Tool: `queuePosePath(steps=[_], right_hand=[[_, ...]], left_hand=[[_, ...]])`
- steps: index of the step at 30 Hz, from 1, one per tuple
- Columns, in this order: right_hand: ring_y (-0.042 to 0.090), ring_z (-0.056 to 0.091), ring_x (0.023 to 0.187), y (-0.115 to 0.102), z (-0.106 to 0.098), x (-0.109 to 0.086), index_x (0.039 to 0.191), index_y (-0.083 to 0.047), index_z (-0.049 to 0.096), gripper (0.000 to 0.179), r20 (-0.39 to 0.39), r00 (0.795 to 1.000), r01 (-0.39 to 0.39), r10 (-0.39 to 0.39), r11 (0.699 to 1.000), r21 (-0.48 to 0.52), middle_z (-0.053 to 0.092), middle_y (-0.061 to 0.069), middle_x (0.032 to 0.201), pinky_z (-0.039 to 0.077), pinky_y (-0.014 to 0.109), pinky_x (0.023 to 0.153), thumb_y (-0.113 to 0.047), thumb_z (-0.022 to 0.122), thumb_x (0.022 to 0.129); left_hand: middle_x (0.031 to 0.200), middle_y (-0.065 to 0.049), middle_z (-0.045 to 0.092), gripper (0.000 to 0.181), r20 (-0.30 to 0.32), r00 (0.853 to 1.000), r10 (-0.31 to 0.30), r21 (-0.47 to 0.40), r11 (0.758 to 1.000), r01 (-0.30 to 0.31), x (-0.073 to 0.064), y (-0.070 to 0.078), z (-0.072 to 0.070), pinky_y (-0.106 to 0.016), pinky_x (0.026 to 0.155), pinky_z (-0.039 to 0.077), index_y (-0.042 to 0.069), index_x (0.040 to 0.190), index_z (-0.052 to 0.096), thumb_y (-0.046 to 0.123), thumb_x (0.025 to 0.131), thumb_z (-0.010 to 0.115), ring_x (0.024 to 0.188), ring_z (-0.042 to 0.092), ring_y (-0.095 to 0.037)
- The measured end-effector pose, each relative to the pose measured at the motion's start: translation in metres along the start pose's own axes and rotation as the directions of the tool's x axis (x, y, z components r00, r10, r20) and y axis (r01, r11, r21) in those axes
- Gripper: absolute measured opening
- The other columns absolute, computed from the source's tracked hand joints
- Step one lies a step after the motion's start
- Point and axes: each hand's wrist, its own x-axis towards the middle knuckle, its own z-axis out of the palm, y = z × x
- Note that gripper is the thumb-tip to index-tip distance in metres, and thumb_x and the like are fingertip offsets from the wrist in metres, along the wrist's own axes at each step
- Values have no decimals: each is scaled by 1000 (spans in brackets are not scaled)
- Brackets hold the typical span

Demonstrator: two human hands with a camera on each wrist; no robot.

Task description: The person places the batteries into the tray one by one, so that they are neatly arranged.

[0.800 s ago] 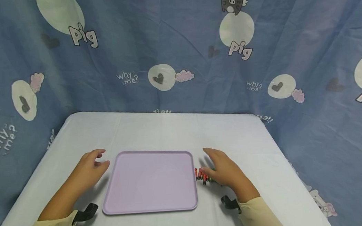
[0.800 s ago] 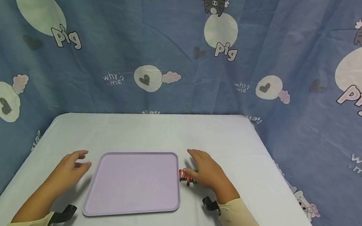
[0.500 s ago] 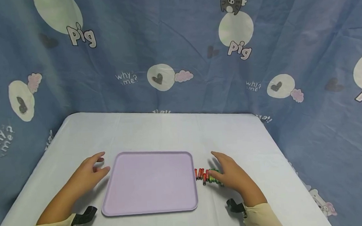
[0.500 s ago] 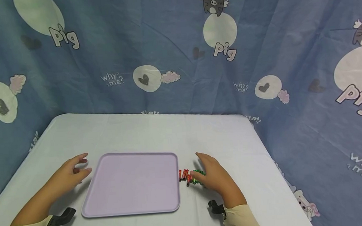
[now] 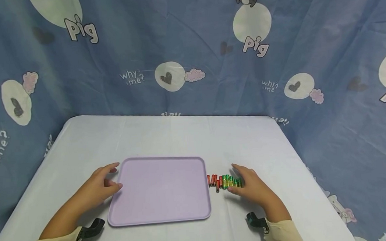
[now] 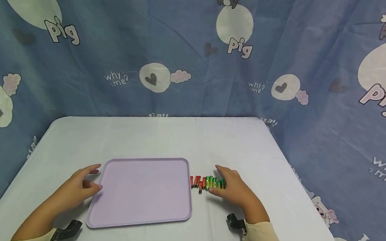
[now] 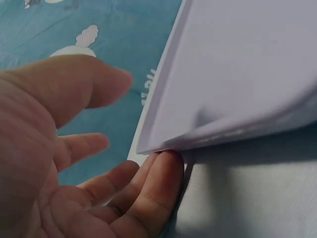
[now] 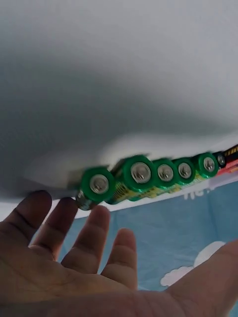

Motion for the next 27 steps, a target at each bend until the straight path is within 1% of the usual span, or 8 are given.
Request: queuePosePath(steps=[4,7,10,15,18,20,24,27], right_hand=[[39,39,148,2,2,-3,161,-17,42,102,16,1000,-9,9,1000,5,47,10,161,35,62,118,-54,88,78],[38,41,146,3,2,-6,160,-18,43,104,17,1000,-19,19,1000,-2,50,9,159,36,62,117,-53,91,75],[39,42,146,4,1,-8,160,-17,44,106,16,999,-29,30,1000,-3,50,10,158,35,62,118,-49,93,72],[42,42,146,6,0,-13,158,-11,46,107,22,999,-24,24,1000,-11,51,13,157,33,61,120,-43,96,69],[41,45,146,8,-1,-17,157,-10,47,106,29,999,-23,24,1000,-21,51,14,156,35,59,119,-41,97,70],[39,51,141,11,-3,-19,157,-11,47,104,37,999,-35,35,999,-8,52,13,156,40,56,117,-39,97,70],[33,63,130,15,-7,-25,157,-14,47,100,50,998,-49,47,998,28,51,10,156,49,48,109,-30,97,72],[33,65,128,15,-9,-25,156,-13,48,94,60,998,-30,27,998,46,51,12,156,52,42,105,-24,95,75]], left_hand=[[147,-29,46,80,3,1000,-5,20,1000,5,0,1,0,-26,70,52,-5,157,35,21,93,76,103,64,-24],[142,-29,52,75,-4,1000,0,46,999,0,1,0,0,-25,70,51,-10,153,40,20,94,76,102,63,-23],[134,-28,59,71,2,1000,10,73,997,-10,2,-4,0,-26,70,51,-13,148,45,20,94,76,99,63,-22],[128,-22,63,66,13,1000,11,103,995,-12,4,-14,2,-29,75,50,-12,145,51,19,93,76,96,62,-18],[126,-20,65,66,14,1000,25,89,996,-26,3,-21,4,-28,75,50,-11,145,51,16,91,77,94,62,-16],[126,-19,65,67,18,999,38,73,997,-40,3,-24,5,-26,75,50,-11,145,51,15,89,78,94,61,-14],[124,-16,66,69,13,998,69,41,997,-70,3,-26,6,-24,75,50,-11,145,51,15,88,80,91,62,-9],[123,-14,67,68,0,996,85,21,996,-85,4,-26,4,-23,76,50,-10,144,52,14,87,80,89,62,-4]])
